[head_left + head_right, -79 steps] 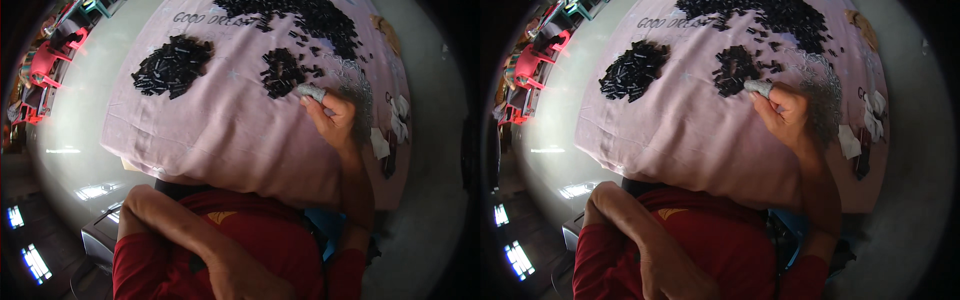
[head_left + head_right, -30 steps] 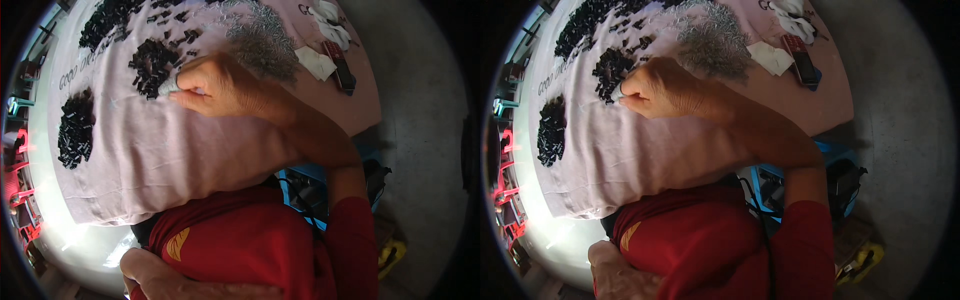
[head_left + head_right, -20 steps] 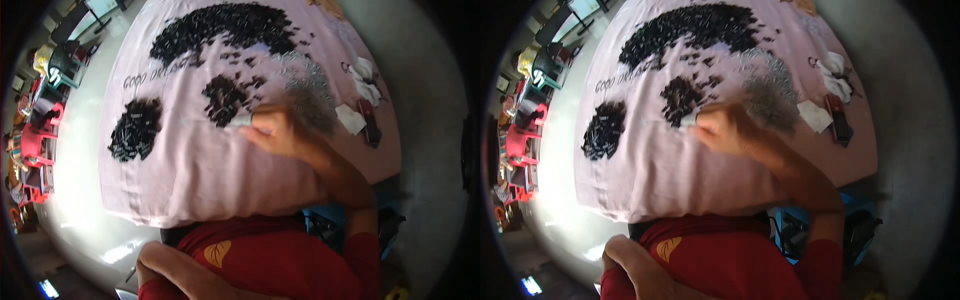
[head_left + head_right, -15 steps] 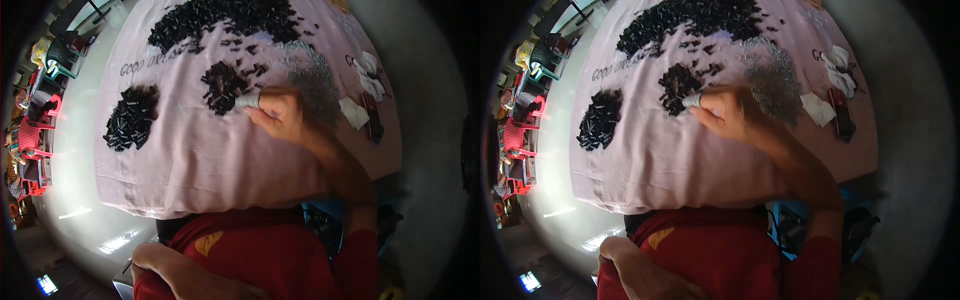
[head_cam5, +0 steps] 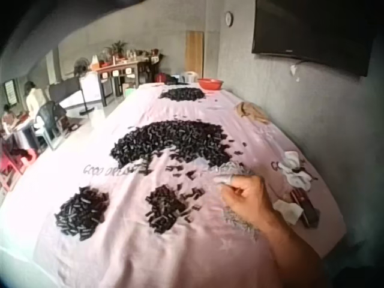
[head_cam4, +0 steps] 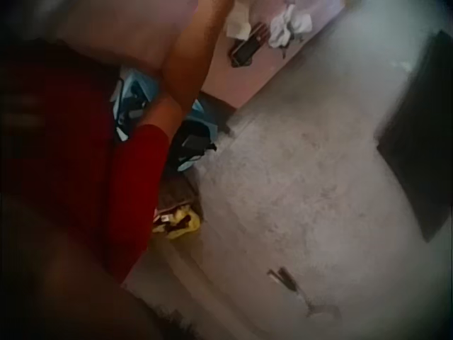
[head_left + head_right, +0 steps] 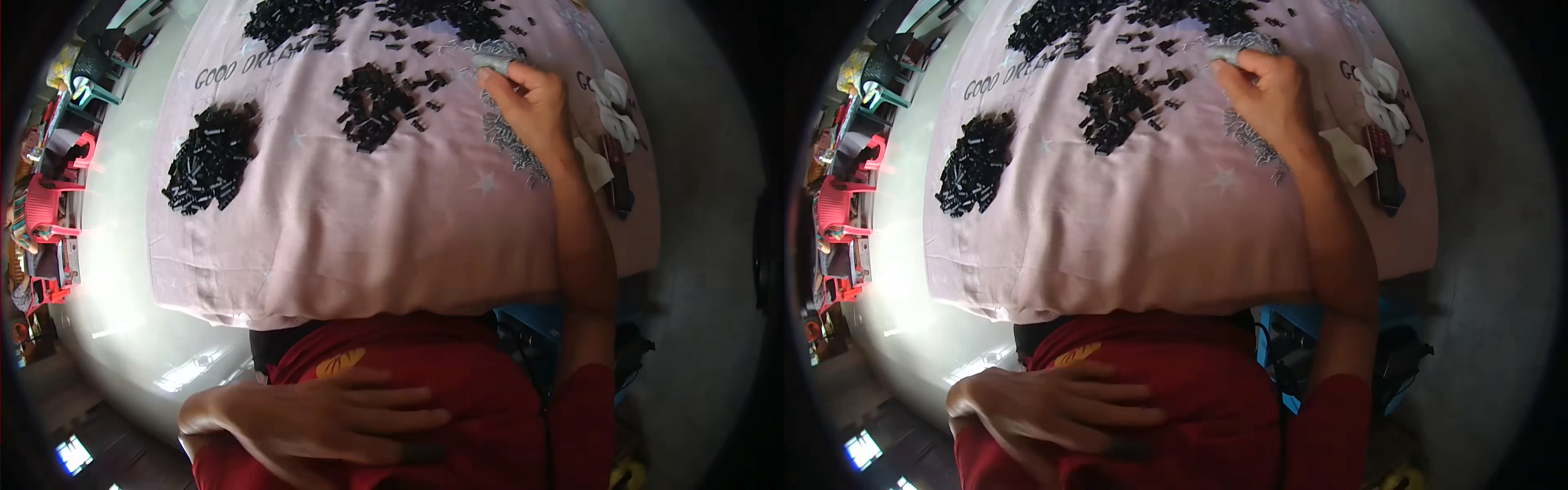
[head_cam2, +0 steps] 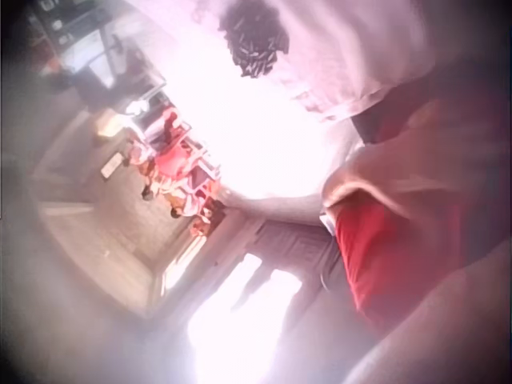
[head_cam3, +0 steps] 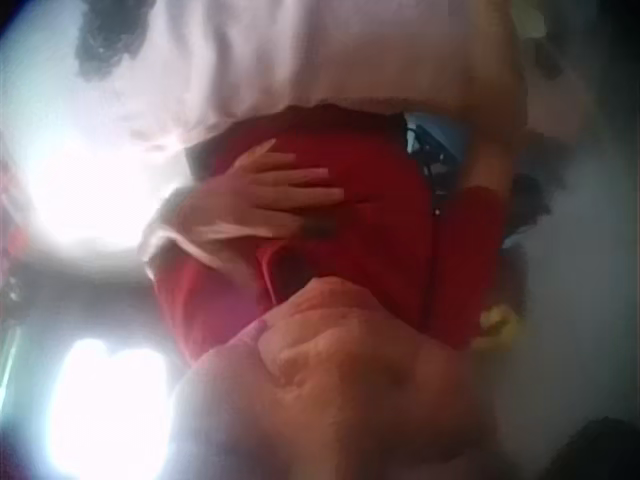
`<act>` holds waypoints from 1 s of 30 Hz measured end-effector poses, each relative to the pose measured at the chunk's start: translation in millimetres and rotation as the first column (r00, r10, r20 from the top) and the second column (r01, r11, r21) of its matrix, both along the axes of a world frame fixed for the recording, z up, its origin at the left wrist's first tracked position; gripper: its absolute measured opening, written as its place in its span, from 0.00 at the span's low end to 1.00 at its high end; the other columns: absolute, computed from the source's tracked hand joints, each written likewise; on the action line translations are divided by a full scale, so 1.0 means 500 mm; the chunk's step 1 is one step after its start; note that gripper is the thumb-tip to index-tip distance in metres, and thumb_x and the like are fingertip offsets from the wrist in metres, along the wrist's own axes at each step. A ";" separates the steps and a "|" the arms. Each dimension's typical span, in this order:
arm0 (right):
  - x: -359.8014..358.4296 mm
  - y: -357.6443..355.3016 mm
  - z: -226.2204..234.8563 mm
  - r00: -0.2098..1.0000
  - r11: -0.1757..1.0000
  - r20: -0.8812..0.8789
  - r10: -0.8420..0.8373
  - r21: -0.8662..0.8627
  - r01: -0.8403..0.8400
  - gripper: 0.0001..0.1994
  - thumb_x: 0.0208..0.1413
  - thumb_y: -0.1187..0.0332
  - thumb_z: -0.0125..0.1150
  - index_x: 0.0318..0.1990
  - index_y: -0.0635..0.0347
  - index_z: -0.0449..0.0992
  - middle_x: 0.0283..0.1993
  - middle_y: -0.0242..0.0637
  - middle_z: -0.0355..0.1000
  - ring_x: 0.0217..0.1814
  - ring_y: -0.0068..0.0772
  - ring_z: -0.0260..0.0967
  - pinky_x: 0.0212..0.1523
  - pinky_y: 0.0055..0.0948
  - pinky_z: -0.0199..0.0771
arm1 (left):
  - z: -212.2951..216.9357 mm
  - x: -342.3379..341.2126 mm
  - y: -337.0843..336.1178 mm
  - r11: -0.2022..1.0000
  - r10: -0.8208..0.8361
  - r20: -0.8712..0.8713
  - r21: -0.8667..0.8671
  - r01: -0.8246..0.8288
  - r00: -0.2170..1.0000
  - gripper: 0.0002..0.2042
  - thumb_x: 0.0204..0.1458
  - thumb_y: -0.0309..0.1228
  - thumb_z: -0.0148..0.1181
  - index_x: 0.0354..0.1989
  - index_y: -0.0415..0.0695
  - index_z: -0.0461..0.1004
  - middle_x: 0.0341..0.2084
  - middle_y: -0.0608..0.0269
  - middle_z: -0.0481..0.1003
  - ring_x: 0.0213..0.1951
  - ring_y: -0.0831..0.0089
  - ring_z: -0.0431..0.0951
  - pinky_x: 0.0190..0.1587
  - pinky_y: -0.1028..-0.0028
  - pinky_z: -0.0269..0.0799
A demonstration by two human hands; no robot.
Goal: The person assembles small components by picking up black plastic pieces and small metal springs from piles on a table and inserting the springs into the plastic pieces by hand.
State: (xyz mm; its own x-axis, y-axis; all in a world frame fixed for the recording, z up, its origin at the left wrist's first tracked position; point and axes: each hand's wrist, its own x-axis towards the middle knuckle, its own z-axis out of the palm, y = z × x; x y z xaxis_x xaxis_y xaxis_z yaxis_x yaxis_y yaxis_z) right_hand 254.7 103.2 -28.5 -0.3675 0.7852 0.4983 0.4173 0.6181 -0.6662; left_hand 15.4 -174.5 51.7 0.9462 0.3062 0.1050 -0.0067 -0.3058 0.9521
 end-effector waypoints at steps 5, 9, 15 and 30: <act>0.012 0.027 -0.007 0.987 0.997 0.151 0.049 0.054 -0.058 0.11 0.55 0.67 0.68 0.28 0.66 0.77 0.18 0.41 0.69 0.18 0.22 0.61 0.21 0.30 0.63 | -0.073 -0.016 -0.006 0.970 0.235 -0.065 -0.053 -0.239 0.970 0.28 0.58 0.52 0.60 0.51 0.35 0.76 0.61 0.43 0.70 0.65 0.45 0.68 0.61 0.50 0.64; -0.023 -0.004 -0.002 0.966 0.974 0.196 0.166 0.123 -0.193 0.13 0.53 0.67 0.69 0.25 0.66 0.73 0.20 0.45 0.68 0.18 0.38 0.63 0.23 0.36 0.64 | -0.092 -0.062 0.016 0.828 0.460 -0.082 -0.320 -0.461 0.884 0.25 0.57 0.49 0.63 0.42 0.33 0.77 0.50 0.38 0.77 0.55 0.44 0.76 0.53 0.51 0.72; -0.074 -0.019 -0.049 0.913 0.889 0.304 0.273 0.283 -0.360 0.07 0.54 0.74 0.64 0.40 0.65 0.81 0.34 0.42 0.72 0.34 0.47 0.72 0.35 0.38 0.71 | -0.086 -0.011 0.048 0.938 0.334 -0.008 0.104 -0.331 0.943 0.28 0.54 0.44 0.68 0.57 0.38 0.69 0.60 0.38 0.69 0.68 0.46 0.63 0.65 0.48 0.57; 0.007 0.024 0.003 0.969 0.989 0.232 0.087 0.096 -0.111 0.08 0.54 0.68 0.66 0.31 0.65 0.77 0.18 0.45 0.68 0.17 0.40 0.65 0.23 0.35 0.65 | -0.107 -0.034 0.339 0.459 0.853 0.034 0.425 -0.780 0.520 0.07 0.57 0.27 0.61 0.42 0.41 0.79 0.26 0.54 0.77 0.27 0.67 0.75 0.32 0.70 0.70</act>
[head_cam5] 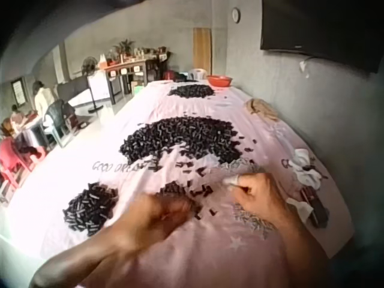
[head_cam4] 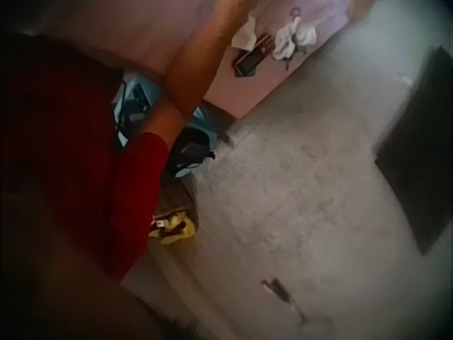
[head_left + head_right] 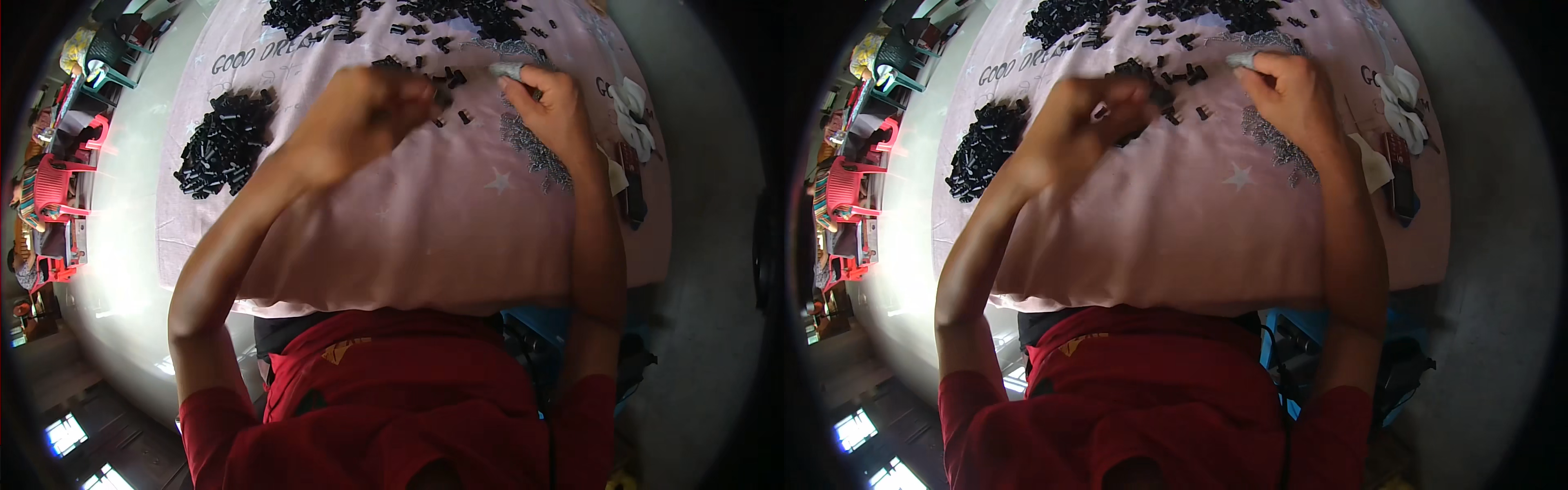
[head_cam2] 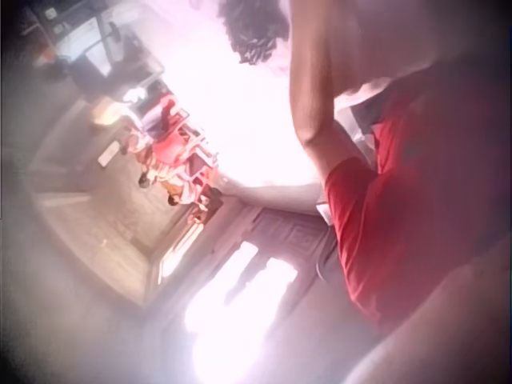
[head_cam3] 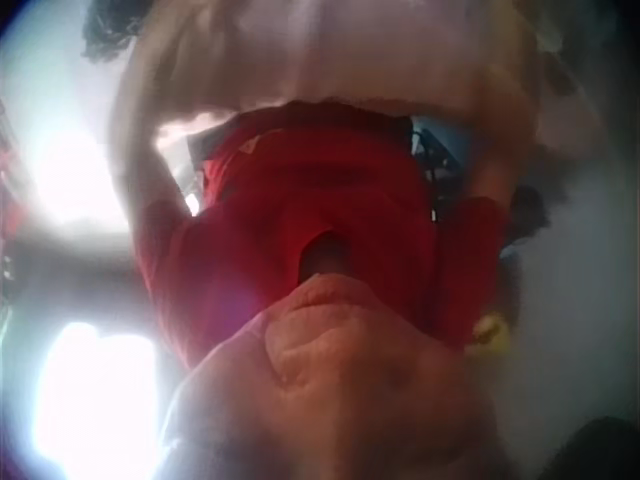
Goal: The person assembles small components by picking up black plastic pieces and small metal springs from piles on a table and inserting the springs into the plastic pieces by hand.
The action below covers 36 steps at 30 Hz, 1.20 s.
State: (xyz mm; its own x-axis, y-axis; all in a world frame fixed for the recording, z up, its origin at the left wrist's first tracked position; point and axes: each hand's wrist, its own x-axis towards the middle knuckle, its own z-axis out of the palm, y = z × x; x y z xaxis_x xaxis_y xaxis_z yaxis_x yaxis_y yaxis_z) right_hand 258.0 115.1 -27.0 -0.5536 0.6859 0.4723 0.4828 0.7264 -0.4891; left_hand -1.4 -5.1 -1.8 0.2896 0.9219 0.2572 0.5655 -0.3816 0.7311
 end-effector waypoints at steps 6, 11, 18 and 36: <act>-0.014 -0.003 -0.007 0.999 0.986 0.006 -0.042 0.164 0.040 0.06 0.54 0.69 0.63 0.33 0.63 0.78 0.30 0.45 0.74 0.31 0.52 0.73 0.33 0.42 0.72 | -0.085 0.054 0.180 0.964 0.126 -0.301 0.263 -0.045 0.945 0.12 0.54 0.32 0.64 0.44 0.40 0.80 0.37 0.51 0.79 0.43 0.52 0.79 0.48 0.62 0.74; -0.002 0.001 -0.010 0.989 0.974 0.124 -0.079 0.223 0.049 0.05 0.54 0.70 0.61 0.32 0.63 0.76 0.33 0.45 0.73 0.36 0.54 0.72 0.37 0.44 0.73 | -0.098 0.047 0.148 0.920 0.161 -0.279 0.390 -0.041 0.947 0.09 0.52 0.29 0.64 0.39 0.39 0.79 0.34 0.52 0.78 0.40 0.53 0.79 0.45 0.63 0.75; -0.053 0.030 -0.025 0.997 0.873 0.017 0.069 0.483 -0.069 0.05 0.53 0.72 0.60 0.29 0.64 0.75 0.33 0.40 0.75 0.39 0.48 0.73 0.39 0.43 0.74 | -0.089 0.011 0.112 0.940 0.148 -0.141 0.328 -0.095 0.979 0.09 0.54 0.28 0.64 0.41 0.38 0.78 0.31 0.54 0.78 0.32 0.64 0.79 0.37 0.68 0.74; -0.074 -0.031 -0.003 1.000 0.999 -0.008 -0.018 0.030 0.018 0.05 0.57 0.75 0.63 0.39 0.62 0.83 0.31 0.36 0.79 0.29 0.33 0.74 0.36 0.27 0.74 | -0.067 -0.007 -0.056 0.727 0.476 0.791 -0.600 0.334 0.384 0.08 0.66 0.32 0.55 0.45 0.42 0.74 0.39 0.57 0.81 0.27 0.83 0.77 0.28 0.86 0.69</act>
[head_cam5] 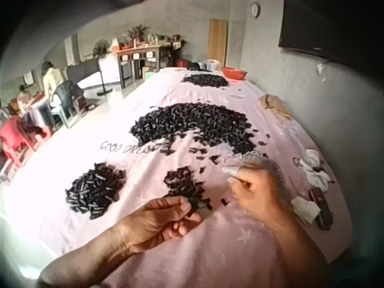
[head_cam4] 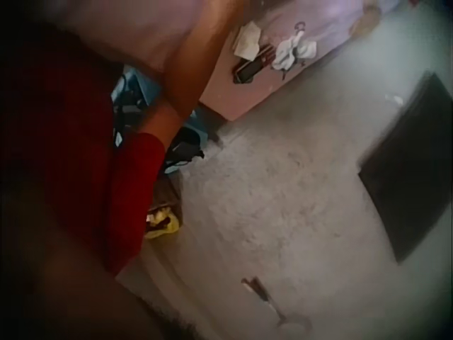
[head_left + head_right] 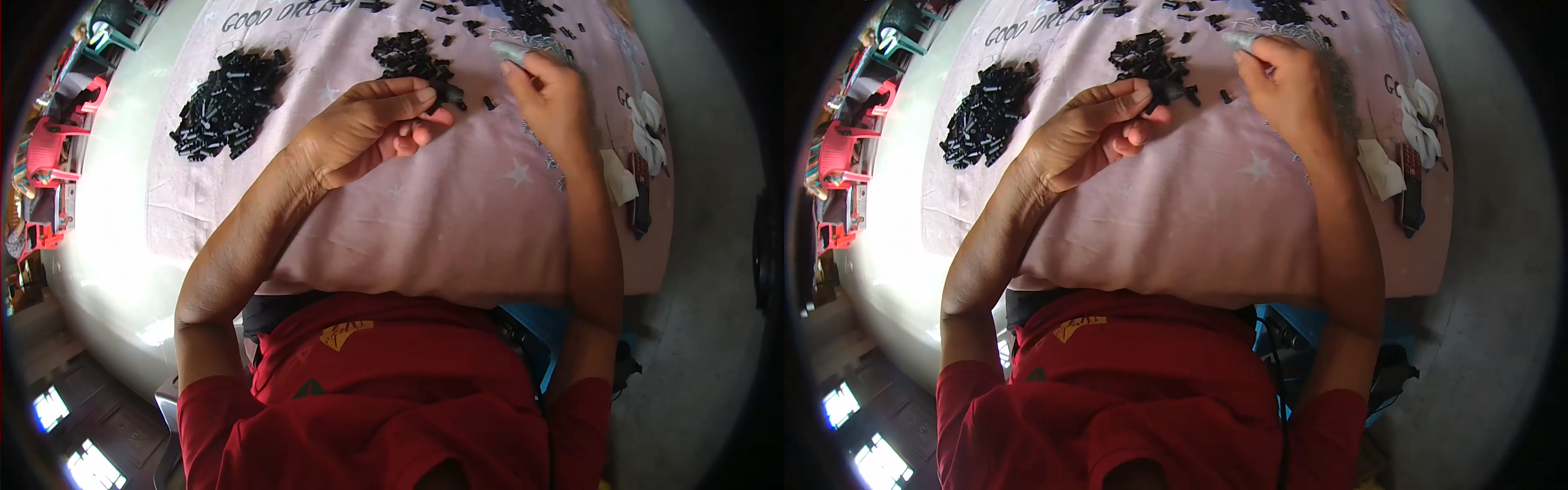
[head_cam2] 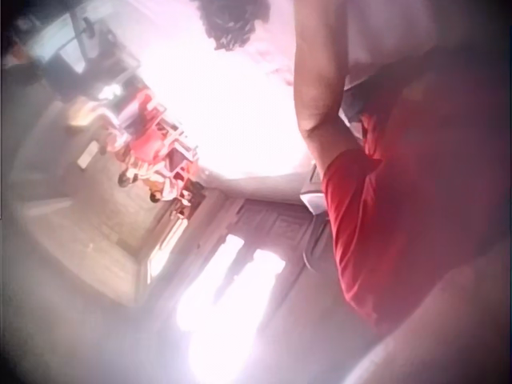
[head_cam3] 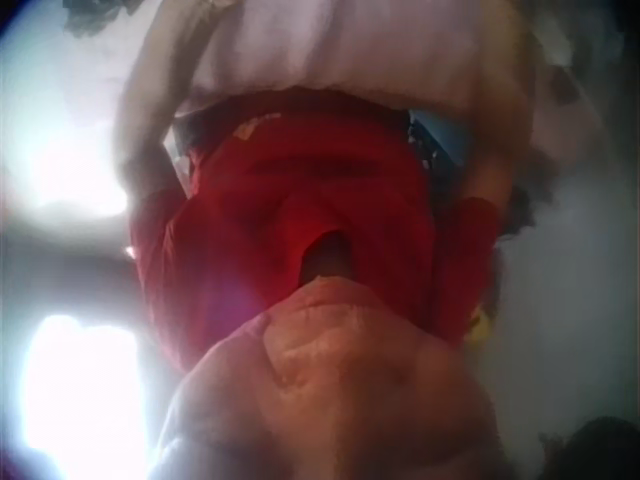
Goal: The person assembles small components by picking up black plastic pieces and small metal springs from piles on a table and inserting the springs into the plastic pieces by hand.
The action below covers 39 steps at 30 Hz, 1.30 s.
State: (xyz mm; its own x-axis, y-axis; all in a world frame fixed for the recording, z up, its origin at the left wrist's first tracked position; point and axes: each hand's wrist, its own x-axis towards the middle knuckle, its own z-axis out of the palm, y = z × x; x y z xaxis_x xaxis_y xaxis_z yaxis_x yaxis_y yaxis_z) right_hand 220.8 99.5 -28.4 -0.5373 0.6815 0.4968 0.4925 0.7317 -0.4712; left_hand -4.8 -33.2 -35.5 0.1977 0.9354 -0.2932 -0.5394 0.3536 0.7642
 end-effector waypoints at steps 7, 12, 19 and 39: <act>-0.047 -0.107 0.036 0.824 0.817 -0.548 0.143 -0.405 -0.411 0.10 0.59 0.75 0.65 0.47 0.70 0.80 0.42 0.35 0.81 0.41 0.17 0.75 0.42 0.18 0.75 | -0.020 0.000 0.011 0.987 -0.141 0.286 0.117 0.112 0.948 0.08 0.66 0.32 0.55 0.45 0.41 0.76 0.38 0.56 0.82 0.29 0.81 0.79 0.30 0.84 0.73; -0.043 -0.103 0.010 0.866 0.902 -0.448 0.223 -0.243 -0.358 0.09 0.57 0.77 0.66 0.45 0.63 0.83 0.40 0.31 0.81 0.36 0.13 0.72 0.34 0.17 0.71 | -0.015 0.008 0.008 0.991 -0.119 0.251 0.095 0.098 0.961 0.09 0.65 0.33 0.56 0.45 0.41 0.76 0.36 0.58 0.82 0.29 0.81 0.78 0.29 0.83 0.72; -0.053 -0.112 0.014 0.890 0.938 -0.298 0.345 0.075 -0.339 0.11 0.53 0.78 0.68 0.44 0.60 0.84 0.33 0.31 0.77 0.29 0.19 0.68 0.29 0.18 0.67 | -0.011 0.009 0.005 0.995 -0.098 0.190 0.036 0.093 0.977 0.07 0.63 0.33 0.59 0.45 0.44 0.75 0.32 0.67 0.79 0.25 0.86 0.70 0.28 0.86 0.64; -0.049 -0.123 0.022 0.886 0.963 -0.390 0.249 0.007 -0.268 0.07 0.52 0.78 0.70 0.39 0.63 0.84 0.29 0.30 0.76 0.25 0.16 0.63 0.28 0.19 0.64 | -0.033 -0.003 0.014 0.977 -0.156 0.362 0.191 0.090 0.919 0.08 0.66 0.35 0.56 0.44 0.44 0.73 0.34 0.58 0.81 0.25 0.84 0.75 0.25 0.84 0.67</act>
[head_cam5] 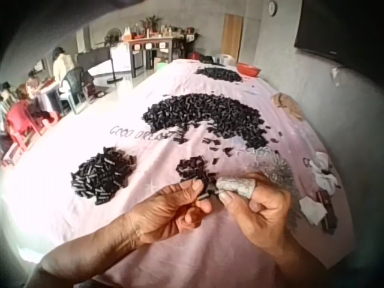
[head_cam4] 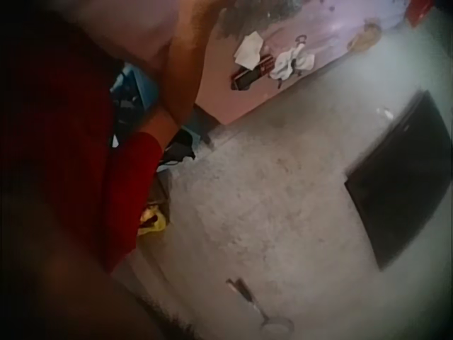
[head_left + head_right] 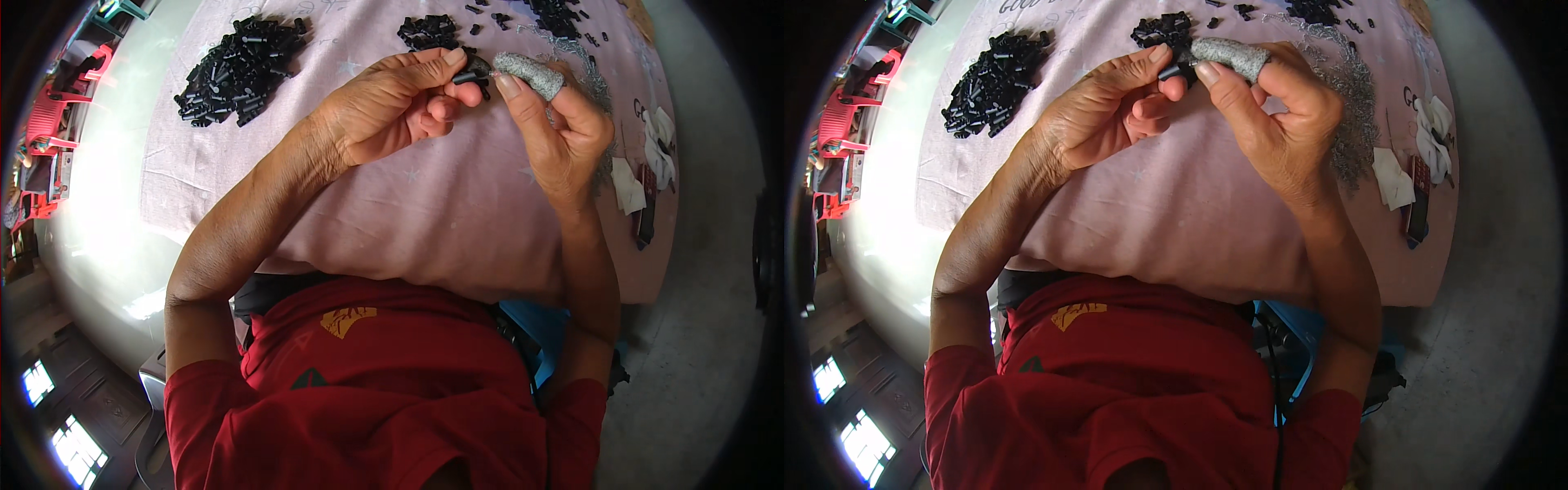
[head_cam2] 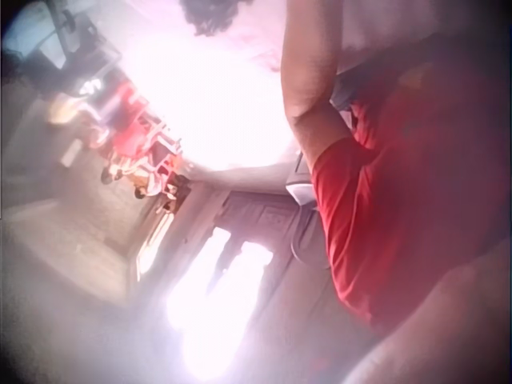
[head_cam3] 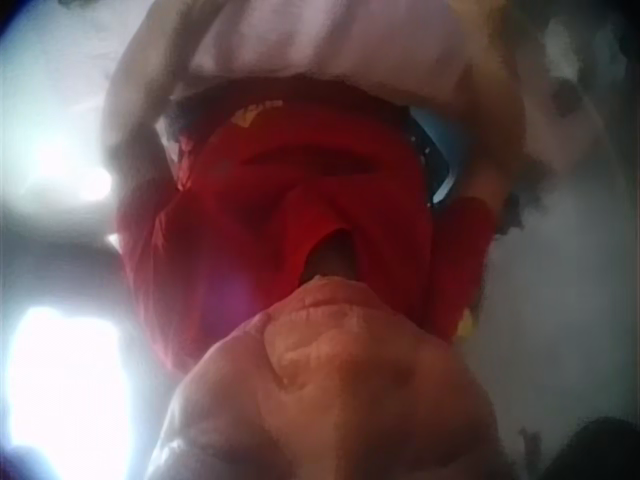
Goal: The person assembles small components by picking up black plastic pieces and small metal springs from piles on a table and inserting the springs into the plastic pieces by hand.
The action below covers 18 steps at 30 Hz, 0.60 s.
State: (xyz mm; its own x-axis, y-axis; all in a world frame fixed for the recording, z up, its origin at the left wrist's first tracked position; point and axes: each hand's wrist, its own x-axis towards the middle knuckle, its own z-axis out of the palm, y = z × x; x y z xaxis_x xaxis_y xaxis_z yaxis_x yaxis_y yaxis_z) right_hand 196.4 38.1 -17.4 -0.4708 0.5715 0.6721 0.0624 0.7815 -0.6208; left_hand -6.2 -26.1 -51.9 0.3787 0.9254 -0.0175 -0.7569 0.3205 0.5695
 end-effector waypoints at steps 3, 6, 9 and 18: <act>-0.005 0.002 -0.009 1.000 0.997 0.009 0.011 0.070 -0.011 0.06 0.51 0.78 0.70 0.38 0.63 0.84 0.28 0.29 0.76 0.24 0.17 0.62 0.27 0.19 0.63 | -0.001 0.001 0.000 1.000 0.025 -0.027 0.018 -0.025 0.999 0.08 0.66 0.35 0.56 0.43 0.44 0.74 0.34 0.58 0.82 0.26 0.83 0.77 0.26 0.85 0.69; -0.009 -0.001 -0.010 1.000 0.999 -0.004 0.005 0.052 -0.005 0.06 0.51 0.78 0.70 0.37 0.62 0.84 0.28 0.28 0.77 0.24 0.17 0.62 0.27 0.19 0.63 | 0.013 0.005 -0.004 0.998 0.068 -0.144 -0.005 -0.069 0.987 0.10 0.65 0.36 0.56 0.43 0.42 0.76 0.35 0.64 0.81 0.27 0.85 0.73 0.28 0.85 0.67; -0.007 0.006 -0.011 0.998 0.999 -0.058 0.013 0.052 -0.010 0.05 0.51 0.78 0.70 0.36 0.61 0.85 0.29 0.28 0.77 0.24 0.17 0.62 0.26 0.18 0.63 | 0.020 0.008 -0.006 0.994 0.081 -0.121 -0.060 -0.089 0.989 0.10 0.65 0.33 0.57 0.46 0.40 0.76 0.39 0.60 0.81 0.32 0.81 0.79 0.31 0.84 0.72; 0.000 0.003 -0.010 1.000 0.998 -0.023 -0.007 0.055 0.008 0.06 0.51 0.78 0.70 0.37 0.62 0.85 0.28 0.28 0.76 0.23 0.16 0.61 0.26 0.18 0.64 | 0.039 0.009 -0.012 0.988 0.135 -0.261 -0.032 -0.148 0.956 0.08 0.65 0.29 0.55 0.48 0.40 0.72 0.42 0.54 0.80 0.37 0.75 0.80 0.37 0.81 0.76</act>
